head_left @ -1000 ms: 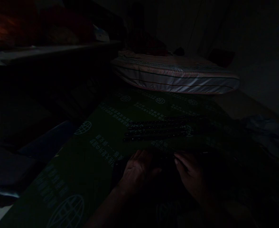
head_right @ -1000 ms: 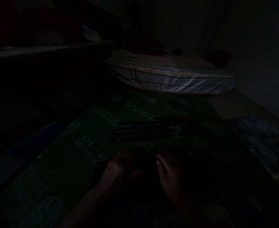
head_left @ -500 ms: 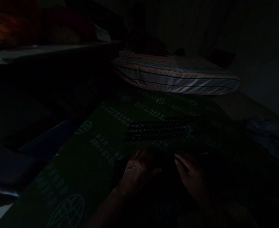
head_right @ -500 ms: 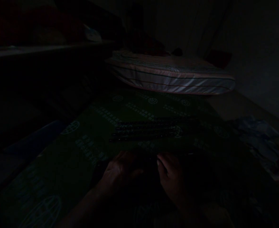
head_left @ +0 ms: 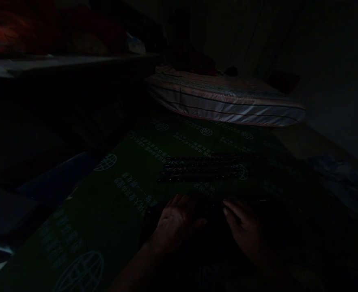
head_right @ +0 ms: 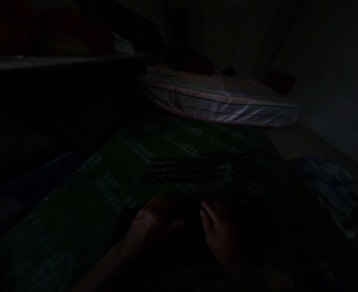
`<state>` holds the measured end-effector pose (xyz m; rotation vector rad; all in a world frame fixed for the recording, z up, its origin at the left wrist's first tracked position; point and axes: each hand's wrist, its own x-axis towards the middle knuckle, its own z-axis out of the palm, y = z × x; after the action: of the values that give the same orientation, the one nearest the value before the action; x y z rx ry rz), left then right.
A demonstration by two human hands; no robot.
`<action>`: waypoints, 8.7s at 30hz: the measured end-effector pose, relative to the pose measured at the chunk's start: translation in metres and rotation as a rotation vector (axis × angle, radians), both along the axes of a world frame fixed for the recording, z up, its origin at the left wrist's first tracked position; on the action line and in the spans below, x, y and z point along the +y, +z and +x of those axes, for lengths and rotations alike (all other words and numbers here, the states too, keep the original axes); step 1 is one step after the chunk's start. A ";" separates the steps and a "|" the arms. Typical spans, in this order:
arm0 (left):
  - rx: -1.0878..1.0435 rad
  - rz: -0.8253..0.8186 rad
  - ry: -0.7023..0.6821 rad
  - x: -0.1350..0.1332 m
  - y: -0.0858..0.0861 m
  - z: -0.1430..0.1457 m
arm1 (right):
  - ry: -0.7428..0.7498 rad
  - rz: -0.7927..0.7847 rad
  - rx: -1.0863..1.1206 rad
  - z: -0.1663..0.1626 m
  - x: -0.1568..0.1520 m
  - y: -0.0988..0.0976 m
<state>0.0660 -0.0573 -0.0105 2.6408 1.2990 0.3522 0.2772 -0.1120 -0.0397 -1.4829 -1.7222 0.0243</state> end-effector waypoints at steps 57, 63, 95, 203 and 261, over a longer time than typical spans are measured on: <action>-0.095 -0.105 0.033 -0.003 0.006 -0.002 | 0.081 -0.570 -0.659 0.049 0.249 0.026; -0.095 -0.101 0.043 -0.004 0.005 -0.001 | 0.145 -0.556 -0.684 0.050 0.254 0.027; -0.022 0.021 -0.034 -0.001 -0.004 0.002 | 0.520 -0.189 -0.440 0.053 0.084 0.042; -0.012 0.046 -0.042 -0.003 0.002 0.005 | 0.520 -0.221 -0.577 0.005 0.024 0.041; 0.011 0.052 -0.047 -0.003 0.004 0.005 | 0.436 -0.048 -0.441 0.008 0.014 0.014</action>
<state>0.0714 -0.0604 -0.0069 2.7145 1.2455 0.3704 0.2850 -0.0983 -0.0258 -1.1750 -2.3932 -0.0349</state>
